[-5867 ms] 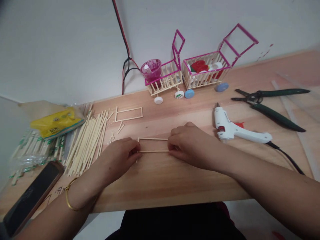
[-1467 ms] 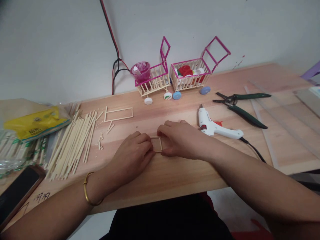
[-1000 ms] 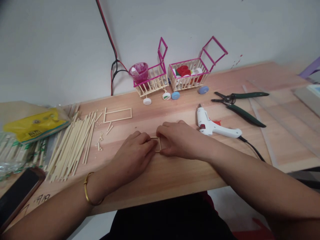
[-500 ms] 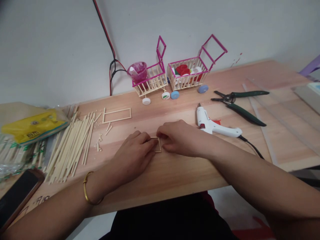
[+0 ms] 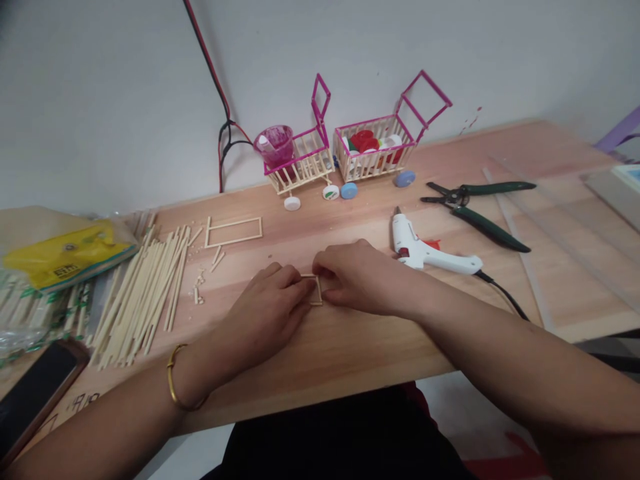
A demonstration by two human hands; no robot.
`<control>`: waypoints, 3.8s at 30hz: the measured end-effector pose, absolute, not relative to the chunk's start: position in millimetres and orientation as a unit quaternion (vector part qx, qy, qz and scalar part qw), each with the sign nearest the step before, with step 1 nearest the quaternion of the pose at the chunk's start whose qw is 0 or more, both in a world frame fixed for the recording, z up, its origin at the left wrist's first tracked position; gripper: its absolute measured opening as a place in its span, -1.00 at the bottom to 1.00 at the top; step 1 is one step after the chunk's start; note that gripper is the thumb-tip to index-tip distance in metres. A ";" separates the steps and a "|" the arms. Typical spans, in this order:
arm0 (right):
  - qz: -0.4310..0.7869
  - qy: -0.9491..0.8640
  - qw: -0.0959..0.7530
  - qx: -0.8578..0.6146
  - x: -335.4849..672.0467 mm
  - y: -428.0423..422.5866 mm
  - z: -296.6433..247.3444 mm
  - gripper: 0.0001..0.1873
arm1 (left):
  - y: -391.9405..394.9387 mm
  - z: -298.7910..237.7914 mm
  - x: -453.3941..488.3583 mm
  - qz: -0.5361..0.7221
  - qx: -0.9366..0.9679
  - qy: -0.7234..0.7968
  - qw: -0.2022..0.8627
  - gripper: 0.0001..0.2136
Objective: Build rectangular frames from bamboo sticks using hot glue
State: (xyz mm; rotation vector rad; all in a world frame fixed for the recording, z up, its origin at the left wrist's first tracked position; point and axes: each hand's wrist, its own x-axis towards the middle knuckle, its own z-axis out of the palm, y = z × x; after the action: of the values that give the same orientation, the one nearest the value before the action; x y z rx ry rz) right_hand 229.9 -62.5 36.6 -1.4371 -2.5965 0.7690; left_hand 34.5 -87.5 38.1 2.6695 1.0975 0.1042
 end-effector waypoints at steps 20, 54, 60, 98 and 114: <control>0.228 -0.861 0.044 -0.453 227.7 -66.2 39.0 -0.81 | -90.9 37.6 34.5 0.028 0.920 0.378 0.103 -0.83; 0.164 -0.862 0.004 -0.479 212.7 -72.6 41.8 -0.65 | -49.0 52.7 -10.5 0.269 0.828 0.473 0.138 -0.80; 0.129 -0.872 0.013 -0.472 213.0 -72.8 41.7 -0.67 | -58.2 45.1 -0.8 0.183 0.887 0.398 0.146 -0.61; 0.353 -0.755 0.140 -0.535 231.1 -62.8 49.0 -0.74 | -71.3 23.7 25.1 0.146 0.903 0.394 0.090 -0.59; 0.552 -0.652 0.154 -0.496 227.5 -54.5 36.5 -0.79 | -72.6 26.0 22.1 0.178 0.905 0.374 0.098 -0.60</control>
State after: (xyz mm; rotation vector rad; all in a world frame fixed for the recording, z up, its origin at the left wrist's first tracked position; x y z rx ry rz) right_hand 227.5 -54.5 36.5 -1.4231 -1.8693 1.5821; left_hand 22.1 -72.6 26.0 2.6782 1.1066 0.5276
